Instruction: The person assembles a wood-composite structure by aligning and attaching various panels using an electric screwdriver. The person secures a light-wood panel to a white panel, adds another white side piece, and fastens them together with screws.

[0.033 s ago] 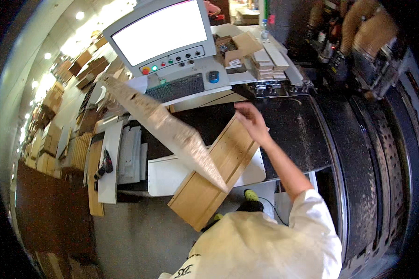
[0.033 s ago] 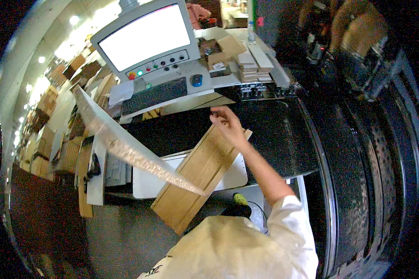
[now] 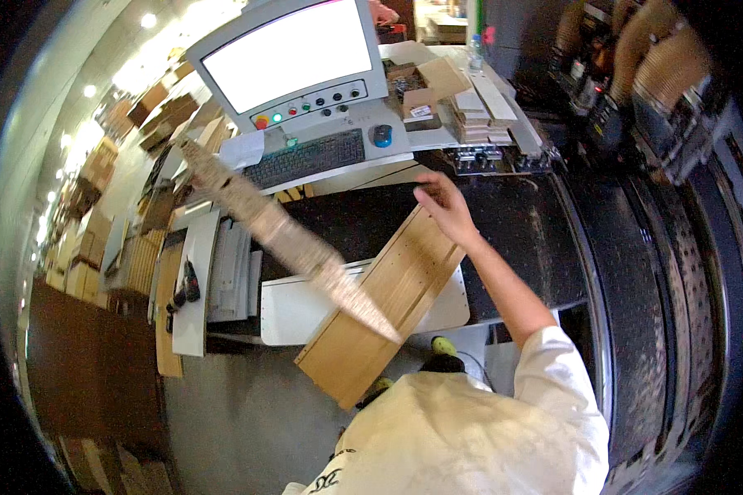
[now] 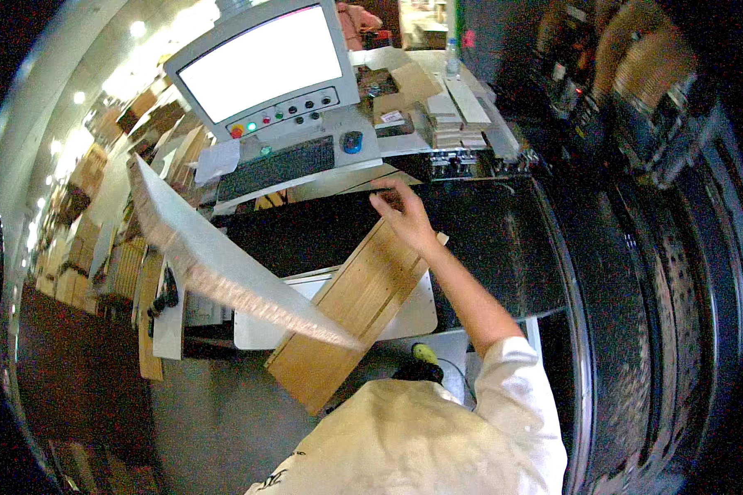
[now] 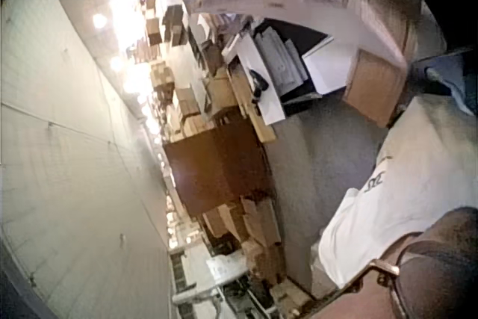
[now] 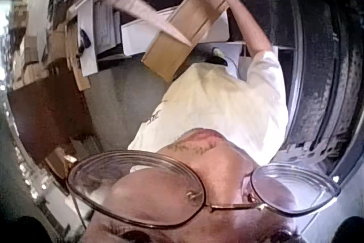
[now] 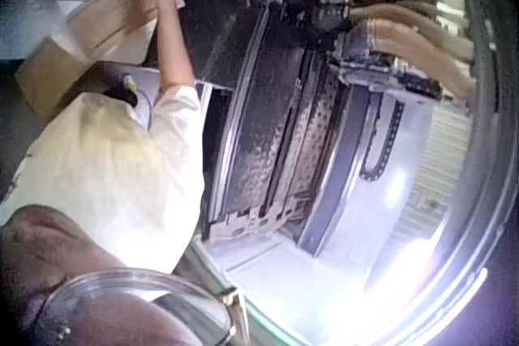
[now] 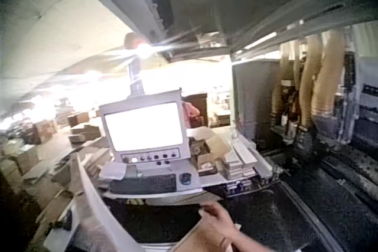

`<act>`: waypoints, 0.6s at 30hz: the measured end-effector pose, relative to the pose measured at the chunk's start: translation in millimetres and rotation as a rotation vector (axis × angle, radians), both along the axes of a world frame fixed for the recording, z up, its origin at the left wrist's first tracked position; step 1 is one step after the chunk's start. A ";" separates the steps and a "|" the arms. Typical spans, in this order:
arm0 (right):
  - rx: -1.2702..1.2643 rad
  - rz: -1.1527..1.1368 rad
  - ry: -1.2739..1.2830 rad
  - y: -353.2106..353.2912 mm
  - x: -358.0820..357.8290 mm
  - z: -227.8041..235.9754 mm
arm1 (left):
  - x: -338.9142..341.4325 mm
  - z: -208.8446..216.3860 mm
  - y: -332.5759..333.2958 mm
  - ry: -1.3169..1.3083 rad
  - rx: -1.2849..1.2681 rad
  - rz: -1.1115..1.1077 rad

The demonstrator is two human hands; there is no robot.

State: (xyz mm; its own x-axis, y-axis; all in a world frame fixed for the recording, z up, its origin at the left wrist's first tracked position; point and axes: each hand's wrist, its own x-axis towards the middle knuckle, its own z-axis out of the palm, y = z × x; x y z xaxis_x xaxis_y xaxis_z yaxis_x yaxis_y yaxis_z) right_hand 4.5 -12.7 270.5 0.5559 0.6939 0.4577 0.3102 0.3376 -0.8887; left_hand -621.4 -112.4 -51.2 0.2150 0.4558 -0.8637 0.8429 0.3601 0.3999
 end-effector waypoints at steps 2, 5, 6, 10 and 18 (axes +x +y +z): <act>-0.039 -0.093 -0.222 43.0 59.5 16.4 | 36.3 -3.8 -22.3 -0.004 0.009 0.061; -0.151 -0.268 -0.538 103.6 156.1 26.9 | 71.1 5.1 -58.5 0.022 0.018 0.135; -0.160 -0.307 -0.587 122.0 185.2 27.7 | 81.6 6.0 -67.5 0.029 0.023 0.153; -0.392 -0.485 -0.710 190.0 264.6 33.5 | 126.0 24.9 -94.4 0.068 0.029 0.212; -0.750 -0.499 -0.683 292.6 354.1 35.3 | 156.8 56.1 -136.4 0.179 0.010 0.304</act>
State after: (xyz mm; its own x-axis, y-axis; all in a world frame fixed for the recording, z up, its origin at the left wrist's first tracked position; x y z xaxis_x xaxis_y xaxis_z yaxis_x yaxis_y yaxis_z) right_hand 358.6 279.8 305.8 0.6408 0.6915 0.3334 0.7594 -0.5072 -0.4076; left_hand -464.6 -248.7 4.8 -0.0867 0.4845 -0.8705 0.7549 0.6021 0.2600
